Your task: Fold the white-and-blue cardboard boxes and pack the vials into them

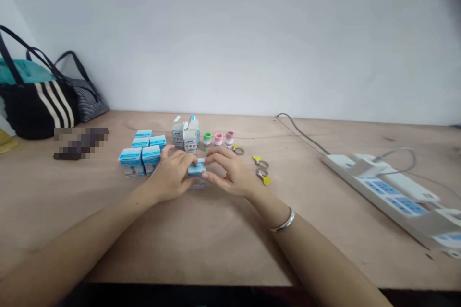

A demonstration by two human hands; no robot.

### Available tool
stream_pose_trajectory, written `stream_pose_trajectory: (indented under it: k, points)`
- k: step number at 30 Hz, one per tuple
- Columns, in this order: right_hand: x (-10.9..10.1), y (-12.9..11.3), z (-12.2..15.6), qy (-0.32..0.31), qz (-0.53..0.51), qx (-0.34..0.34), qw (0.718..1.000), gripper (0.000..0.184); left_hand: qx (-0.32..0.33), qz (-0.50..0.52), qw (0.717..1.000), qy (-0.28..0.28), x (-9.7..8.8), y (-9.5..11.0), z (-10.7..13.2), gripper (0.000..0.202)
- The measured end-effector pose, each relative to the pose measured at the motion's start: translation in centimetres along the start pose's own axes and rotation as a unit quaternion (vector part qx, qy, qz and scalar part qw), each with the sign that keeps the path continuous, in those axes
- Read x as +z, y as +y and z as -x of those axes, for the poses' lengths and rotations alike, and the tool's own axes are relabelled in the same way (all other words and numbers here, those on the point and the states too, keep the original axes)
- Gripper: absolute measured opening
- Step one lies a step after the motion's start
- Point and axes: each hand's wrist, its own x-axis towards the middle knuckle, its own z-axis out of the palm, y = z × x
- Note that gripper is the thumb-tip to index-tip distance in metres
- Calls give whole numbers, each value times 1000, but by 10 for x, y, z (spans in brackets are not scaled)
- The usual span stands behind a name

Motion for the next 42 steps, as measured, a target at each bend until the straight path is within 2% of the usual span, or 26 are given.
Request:
stream_pose_trajectory:
  k: [4, 8, 10, 13, 16, 19, 23, 26, 29, 31, 34, 36, 38, 42]
  points:
    - [1, 2, 3, -15, 12, 22, 1000, 22, -42, -99, 994, 9, -11, -20, 1, 37]
    - [1, -1, 3, -42, 29, 30, 998, 24, -52, -150, 987, 15, -14, -42, 5, 41]
    - [1, -1, 3, -48, 38, 34, 998, 25, -60, -156, 986, 20, -13, -44, 7, 39]
    - [3, 2, 4, -69, 61, 48, 995, 24, -85, -156, 983, 37, -14, -36, 3, 38]
    - [8, 8, 6, -115, 89, 78, 986, 21, -100, -160, 981, 46, -13, -22, -13, 38]
    - [12, 12, 9, -153, 98, 100, 978, 18, -109, -184, 976, 44, -10, -14, -38, 32]
    - [14, 15, 11, -171, 101, 104, 974, 18, -127, -207, 970, 13, -2, -18, -72, 18]
    - [13, 14, 11, -175, 103, 106, 974, 17, -118, -214, 970, -2, -3, -22, -82, 13]
    - [12, 13, 11, -147, 108, 136, 974, 14, -88, -204, 975, 16, -11, -22, -76, 17]
    - [11, 14, 11, -96, 96, 168, 976, 19, -48, -164, 985, 38, -18, -21, -66, 18]
    - [9, 17, 10, -11, 13, 185, 983, 56, 26, -40, 997, 67, -21, -18, -45, 20]
    - [7, 19, 9, 12, -51, 169, 984, 71, 58, 38, 994, 88, -16, -17, -32, 22]
    - [4, 19, 8, 3, -92, 143, 986, 67, 72, 86, 989, 100, -9, -17, -20, 21]
    - [-1, 10, 3, -36, -106, 88, 990, 36, 87, 140, 982, 94, 3, -17, -3, 21]
